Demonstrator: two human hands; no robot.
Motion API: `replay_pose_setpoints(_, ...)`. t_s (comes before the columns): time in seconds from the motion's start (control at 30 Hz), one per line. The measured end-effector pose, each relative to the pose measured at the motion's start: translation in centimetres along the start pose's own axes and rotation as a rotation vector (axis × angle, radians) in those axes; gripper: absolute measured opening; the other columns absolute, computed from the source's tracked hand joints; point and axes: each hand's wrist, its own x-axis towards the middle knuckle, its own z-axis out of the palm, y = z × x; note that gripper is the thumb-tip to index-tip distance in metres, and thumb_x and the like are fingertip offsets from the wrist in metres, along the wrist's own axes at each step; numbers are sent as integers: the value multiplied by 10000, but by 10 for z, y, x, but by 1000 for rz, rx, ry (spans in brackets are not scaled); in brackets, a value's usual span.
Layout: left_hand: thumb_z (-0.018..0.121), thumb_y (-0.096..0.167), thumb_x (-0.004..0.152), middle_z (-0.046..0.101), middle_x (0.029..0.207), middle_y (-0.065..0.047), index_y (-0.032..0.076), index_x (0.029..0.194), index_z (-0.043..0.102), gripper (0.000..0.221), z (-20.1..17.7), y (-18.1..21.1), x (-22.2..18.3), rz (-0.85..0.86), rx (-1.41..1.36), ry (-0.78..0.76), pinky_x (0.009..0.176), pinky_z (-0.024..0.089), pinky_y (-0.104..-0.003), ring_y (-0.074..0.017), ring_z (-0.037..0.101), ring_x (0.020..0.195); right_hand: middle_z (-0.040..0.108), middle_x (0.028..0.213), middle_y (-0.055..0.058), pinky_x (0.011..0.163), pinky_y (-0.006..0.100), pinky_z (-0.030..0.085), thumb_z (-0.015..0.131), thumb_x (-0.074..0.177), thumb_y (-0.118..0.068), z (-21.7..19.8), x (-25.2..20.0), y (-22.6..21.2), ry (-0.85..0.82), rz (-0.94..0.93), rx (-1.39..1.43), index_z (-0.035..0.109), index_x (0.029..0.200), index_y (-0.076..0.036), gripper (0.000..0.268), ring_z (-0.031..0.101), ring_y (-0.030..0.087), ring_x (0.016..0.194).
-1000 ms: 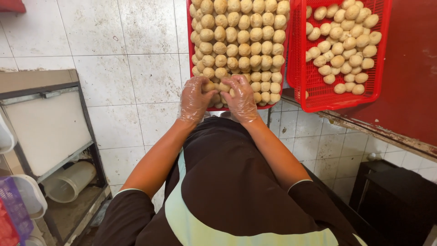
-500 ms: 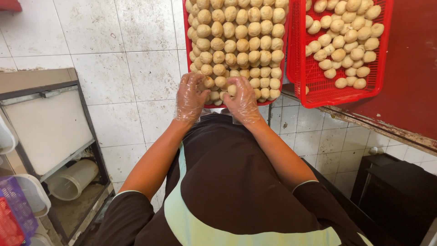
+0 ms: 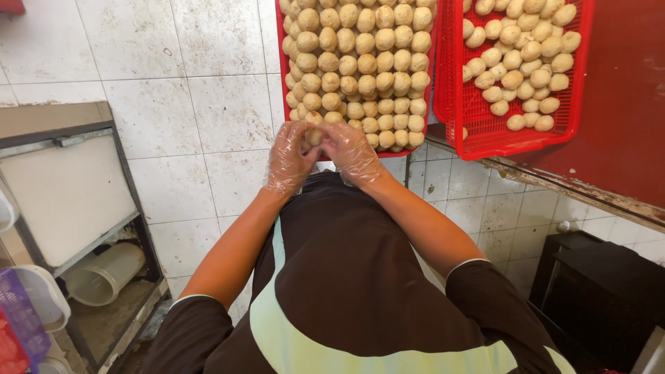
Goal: Arranging small round dough balls into organized rows within plastic baskets.
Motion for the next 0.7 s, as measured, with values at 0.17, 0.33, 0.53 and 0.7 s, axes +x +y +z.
replay_pose_setpoints(0.17, 849, 96, 585, 578, 983, -92, 112, 1066, 610, 537, -2, 10, 3, 24, 93, 74, 852, 503, -428, -323, 603, 957, 706, 850, 46, 694, 320, 583, 790, 786, -178, -66, -9, -3, 175, 230, 76, 714, 1032, -159, 258, 710, 216, 793)
replay_pose_setpoints(0.33, 879, 124, 570, 565, 1038, -116, 107, 1083, 584, 592, 2, 14, -4, 6, 83, 136, 899, 462, -451, -351, 572, 1023, 721, 814, 66, 643, 332, 550, 761, 850, -200, -159, -57, 83, 524, 494, -99, 741, 1012, -155, 169, 703, 228, 747)
replay_pose_setpoints(0.53, 889, 195, 651, 550, 1182, -143, 88, 1184, 551, 641, 14, 29, -10, -63, 191, 175, 974, 424, -438, -352, 519, 1133, 708, 1066, 92, 910, 453, 495, 710, 803, -485, -228, -93, 179, -236, 969, -689, 660, 1205, -245, 471, 653, 311, 1037)
replay_pose_setpoints(0.7, 832, 187, 774, 427, 1365, -194, 47, 1314, 468, 666, 33, 31, -19, -205, 260, 188, 1067, 381, -479, -390, 388, 1301, 692, 1033, 92, 914, 438, 522, 745, 664, -334, -215, -57, 162, -593, 788, -524, 710, 1093, -345, 430, 662, 332, 1024)
